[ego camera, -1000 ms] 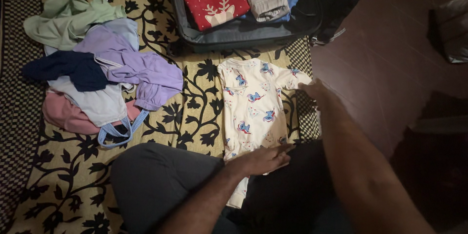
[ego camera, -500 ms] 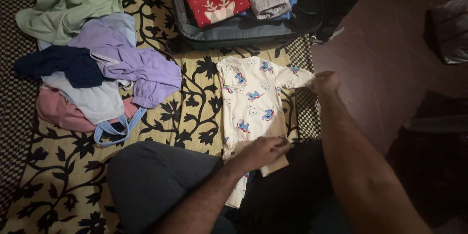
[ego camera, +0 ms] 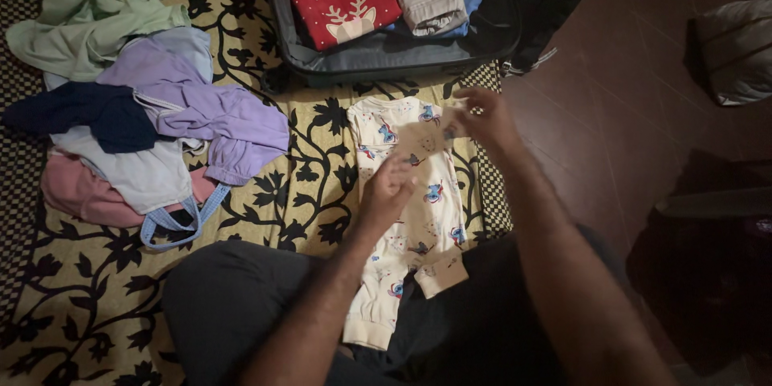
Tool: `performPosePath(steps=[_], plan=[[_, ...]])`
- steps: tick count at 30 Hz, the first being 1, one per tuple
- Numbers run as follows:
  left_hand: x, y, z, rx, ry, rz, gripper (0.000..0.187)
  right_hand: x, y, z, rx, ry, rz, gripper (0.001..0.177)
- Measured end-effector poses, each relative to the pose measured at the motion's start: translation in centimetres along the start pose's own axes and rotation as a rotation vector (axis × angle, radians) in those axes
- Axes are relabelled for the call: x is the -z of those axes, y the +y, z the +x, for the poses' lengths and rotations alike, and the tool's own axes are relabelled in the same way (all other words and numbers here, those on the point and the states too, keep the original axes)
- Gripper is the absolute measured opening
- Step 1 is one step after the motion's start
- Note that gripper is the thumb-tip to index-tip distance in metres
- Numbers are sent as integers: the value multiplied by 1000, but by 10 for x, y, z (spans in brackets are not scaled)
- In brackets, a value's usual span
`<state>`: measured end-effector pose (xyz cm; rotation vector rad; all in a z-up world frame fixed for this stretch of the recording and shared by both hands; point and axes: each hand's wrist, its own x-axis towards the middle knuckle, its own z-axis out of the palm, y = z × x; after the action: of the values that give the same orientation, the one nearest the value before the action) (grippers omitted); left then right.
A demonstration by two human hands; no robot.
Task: The person folds an infant bodysuit by hand on a patterned mat. They spread the garment flat, fold the sleeves and sides inward, and then fold the legs upward to create a small rectangular bundle before setting it aside.
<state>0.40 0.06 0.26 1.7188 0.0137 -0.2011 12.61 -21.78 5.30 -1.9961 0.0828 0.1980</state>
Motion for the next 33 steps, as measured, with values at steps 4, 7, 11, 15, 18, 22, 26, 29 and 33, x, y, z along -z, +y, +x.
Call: performPosePath(steps=[4,7,11,15,18,22,26,29,33], plan=[[12,10,17,58,43,-118,73,-24,-15,-6,109,-126,178,32],[14,0,30,37,-1,-157,65,-36,-25,-12,129,-293,237,38],[14,-20,54,69,-61,-212,51,-41,-35,-9,31,-468,257,47],[13,-26,59,95,-35,-284,42,-30,-15,-3,175,-356,-195,44],[13,-24,55,53,-83,-2,30,-26,12,6,152,-246,-586,41],[2,-27,47,-96,-66,421,33,-28,42,7,-262,-302,-724,42],[3,-38,51,-69,-36,348,61,-29,75,-3,-355,-310,-660,38],[11,-29,58,-10,44,201,72,-36,90,-15,-367,-329,-707,33],[25,-15,52,37,90,-26,66,-51,83,-43,-372,-125,-836,30]])
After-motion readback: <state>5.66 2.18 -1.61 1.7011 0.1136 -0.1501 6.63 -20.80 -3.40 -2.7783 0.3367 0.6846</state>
